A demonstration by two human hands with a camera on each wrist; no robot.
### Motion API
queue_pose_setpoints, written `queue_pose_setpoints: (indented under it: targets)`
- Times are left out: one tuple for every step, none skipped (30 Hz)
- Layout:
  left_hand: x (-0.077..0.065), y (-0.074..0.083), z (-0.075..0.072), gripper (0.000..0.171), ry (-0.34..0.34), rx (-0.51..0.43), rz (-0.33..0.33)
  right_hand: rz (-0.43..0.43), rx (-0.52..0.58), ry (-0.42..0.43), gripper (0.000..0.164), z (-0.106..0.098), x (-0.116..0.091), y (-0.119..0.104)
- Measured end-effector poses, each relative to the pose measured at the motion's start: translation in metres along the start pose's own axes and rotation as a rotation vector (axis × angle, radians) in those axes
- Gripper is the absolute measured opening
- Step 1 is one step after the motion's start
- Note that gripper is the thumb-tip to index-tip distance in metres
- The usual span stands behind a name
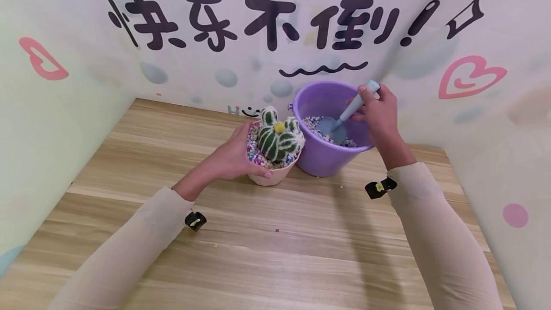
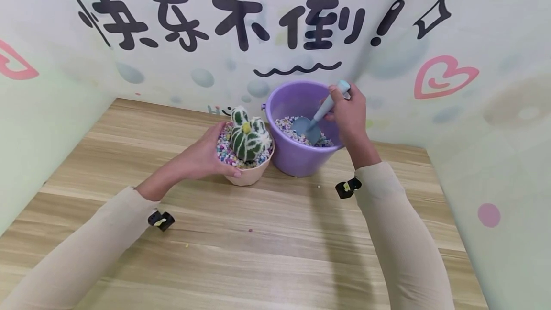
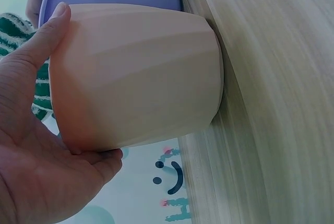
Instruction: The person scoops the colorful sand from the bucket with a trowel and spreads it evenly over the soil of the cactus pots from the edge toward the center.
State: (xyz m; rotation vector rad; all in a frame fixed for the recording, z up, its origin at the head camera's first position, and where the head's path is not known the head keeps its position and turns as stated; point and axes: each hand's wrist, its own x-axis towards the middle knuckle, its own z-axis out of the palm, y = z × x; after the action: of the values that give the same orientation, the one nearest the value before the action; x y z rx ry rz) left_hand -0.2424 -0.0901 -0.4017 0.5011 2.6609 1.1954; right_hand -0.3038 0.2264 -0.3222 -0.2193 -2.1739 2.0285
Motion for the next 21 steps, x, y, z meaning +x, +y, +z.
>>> queue_pose_setpoints:
  targets:
    - [0.0, 0.0003, -0.0001, 0.131, 0.0, 0.0, -0.003, 0.005, 0.014, 0.003, 0.027, -0.0005, 0.0, -0.0002]
    - [-0.0001, 0.0006, -0.0003, 0.131, 0.0, -0.001, -0.006, 0.012, 0.03, 0.004, 0.027, -0.0009, 0.0001, -0.0004]
    - [-0.0002, 0.0009, -0.0005, 0.131, 0.0, -0.002, -0.009, 0.016, 0.038, 0.004, 0.028, -0.0014, 0.0002, -0.0004]
    - [-0.0003, 0.0012, -0.0006, 0.131, -0.001, -0.003, -0.011, 0.02, 0.047, 0.004, 0.028, -0.0018, 0.0004, -0.0004]
    - [-0.0005, 0.0015, -0.0006, 0.131, -0.002, -0.006, -0.011, 0.024, 0.053, 0.004, 0.029, -0.0023, 0.0005, -0.0003]
    - [-0.0006, 0.0019, -0.0006, 0.13, -0.003, -0.007, -0.011, 0.026, 0.064, 0.004, 0.029, -0.0028, 0.0006, -0.0003]
    - [-0.0007, 0.0021, -0.0007, 0.13, -0.003, -0.008, -0.01, 0.027, 0.072, 0.004, 0.03, -0.003, 0.0008, -0.0003]
    - [-0.0009, 0.0023, -0.0009, 0.13, -0.003, -0.01, -0.009, 0.03, 0.082, 0.005, 0.031, -0.0032, 0.001, -0.0004]
    - [-0.0009, 0.0024, -0.001, 0.13, -0.002, -0.01, -0.007, 0.032, 0.093, 0.008, 0.031, -0.0034, 0.0012, -0.0003]
    - [-0.0009, 0.0025, -0.001, 0.13, -0.002, -0.012, -0.006, 0.034, 0.105, 0.01, 0.032, -0.0037, 0.0014, -0.0003]
    - [-0.001, 0.0025, -0.0011, 0.13, -0.001, -0.014, -0.007, 0.037, 0.118, 0.013, 0.032, -0.0039, 0.0016, -0.0003]
    - [-0.001, 0.0026, -0.0011, 0.13, -0.001, -0.014, -0.007, 0.042, 0.133, 0.017, 0.032, -0.004, 0.0018, -0.0004]
    - [-0.0011, 0.0025, -0.0011, 0.13, 0.0, -0.016, -0.008, 0.049, 0.145, 0.023, 0.032, -0.0041, 0.002, -0.0006]
    - [-0.0011, 0.0025, -0.0012, 0.13, 0.001, -0.018, -0.01, 0.055, 0.164, 0.027, 0.032, -0.0042, 0.0023, -0.0008]
    - [-0.0012, 0.0027, -0.0012, 0.13, 0.002, -0.018, -0.011, 0.062, 0.181, 0.031, 0.031, -0.0043, 0.0025, -0.0011]
    - [-0.0014, 0.0028, -0.0012, 0.13, 0.002, -0.017, -0.012, 0.07, 0.195, 0.033, 0.031, -0.0044, 0.0028, -0.0014]
    - [-0.0014, 0.0029, -0.0011, 0.13, 0.002, -0.017, -0.011, 0.077, 0.209, 0.035, 0.03, -0.0046, 0.0031, -0.0016]
    - [-0.0015, 0.003, -0.001, 0.13, 0.002, -0.018, -0.01, 0.083, 0.22, 0.039, 0.03, -0.0048, 0.0034, -0.0019]
    - [-0.0015, 0.0031, -0.0009, 0.129, 0.002, -0.019, -0.009, 0.088, 0.229, 0.043, 0.03, -0.0049, 0.0037, -0.0022]
    - [-0.0016, 0.0033, -0.0008, 0.129, 0.002, -0.021, -0.008, 0.093, 0.238, 0.046, 0.03, -0.0051, 0.0038, -0.0025]
    - [-0.0016, 0.0033, -0.0008, 0.129, 0.002, -0.021, -0.008, 0.101, 0.25, 0.053, 0.03, -0.0053, 0.004, -0.0028]
